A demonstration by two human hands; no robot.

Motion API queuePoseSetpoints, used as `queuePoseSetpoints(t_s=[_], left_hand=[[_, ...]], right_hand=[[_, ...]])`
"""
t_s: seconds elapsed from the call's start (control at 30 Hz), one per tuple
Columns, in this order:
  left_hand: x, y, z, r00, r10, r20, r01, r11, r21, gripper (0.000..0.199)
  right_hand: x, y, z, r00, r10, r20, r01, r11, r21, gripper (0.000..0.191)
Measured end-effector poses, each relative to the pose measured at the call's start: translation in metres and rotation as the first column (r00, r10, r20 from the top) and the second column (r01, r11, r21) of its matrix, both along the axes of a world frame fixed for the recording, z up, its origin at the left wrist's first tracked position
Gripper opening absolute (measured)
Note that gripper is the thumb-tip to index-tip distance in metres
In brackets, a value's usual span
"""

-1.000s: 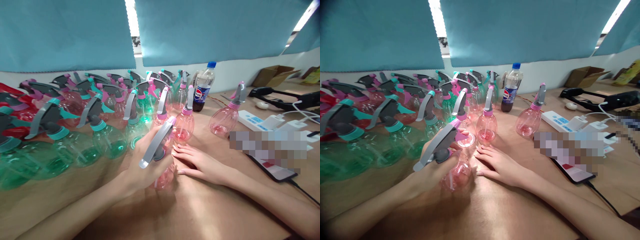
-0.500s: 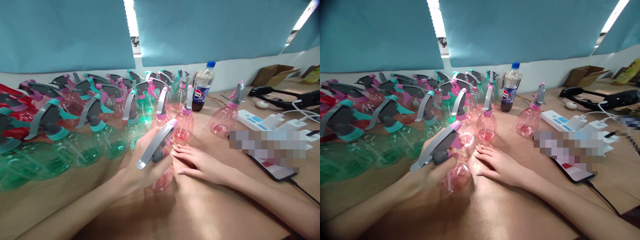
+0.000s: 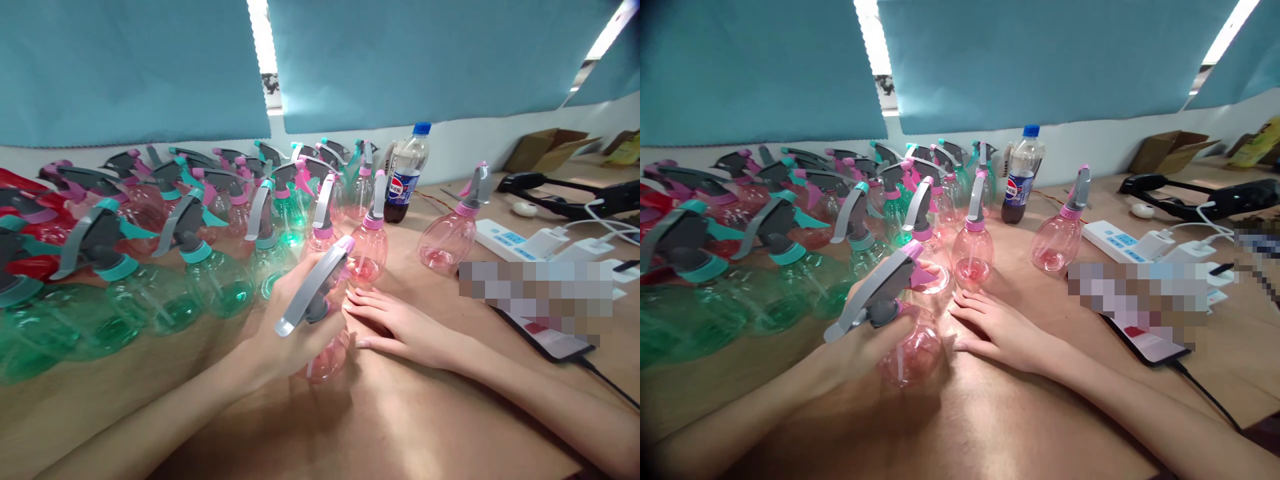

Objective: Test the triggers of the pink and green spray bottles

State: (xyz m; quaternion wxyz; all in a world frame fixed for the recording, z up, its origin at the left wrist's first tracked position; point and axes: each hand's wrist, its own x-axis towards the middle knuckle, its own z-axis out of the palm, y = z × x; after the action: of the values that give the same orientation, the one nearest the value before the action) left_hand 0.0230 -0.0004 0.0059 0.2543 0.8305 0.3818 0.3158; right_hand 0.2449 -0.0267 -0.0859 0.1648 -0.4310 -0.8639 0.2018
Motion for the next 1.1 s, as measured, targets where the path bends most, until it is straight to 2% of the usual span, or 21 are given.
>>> queuePoseSetpoints(t_s=[0.1, 0.3, 0.77, 1.1], left_hand=[[0.0001, -0.0008, -0.0030, 0.999, 0.015, 0.046, -0.015, 1.000, 0.003, 0.026], [0.0007, -0.0020, -0.0026, 0.999, 0.020, 0.032, -0.019, 1.000, -0.006, 0.029], [0.0003, -0.0039, -0.0002, 1.000, 0.009, 0.008, -0.009, 1.000, -0.030, 0.012], [0.0005, -0.0011, -0.0034, 1.000, 0.005, 0.031, -0.004, 1.000, -0.026, 0.012]], right_hand=[[-0.0003, 0.0000, 0.0003, 1.000, -0.002, -0.003, 0.002, 1.000, 0.008, 0.057], [-0.0003, -0.0002, 0.0001, 1.000, -0.002, -0.020, 0.002, 1.000, 0.015, 0.056], [-0.0005, -0.0001, 0.0005, 0.999, 0.000, -0.037, 0.000, 1.000, 0.010, 0.055], [0.0004, -0.0002, -0.0015, 0.999, -0.009, -0.034, 0.009, 1.000, 0.006, 0.057]])
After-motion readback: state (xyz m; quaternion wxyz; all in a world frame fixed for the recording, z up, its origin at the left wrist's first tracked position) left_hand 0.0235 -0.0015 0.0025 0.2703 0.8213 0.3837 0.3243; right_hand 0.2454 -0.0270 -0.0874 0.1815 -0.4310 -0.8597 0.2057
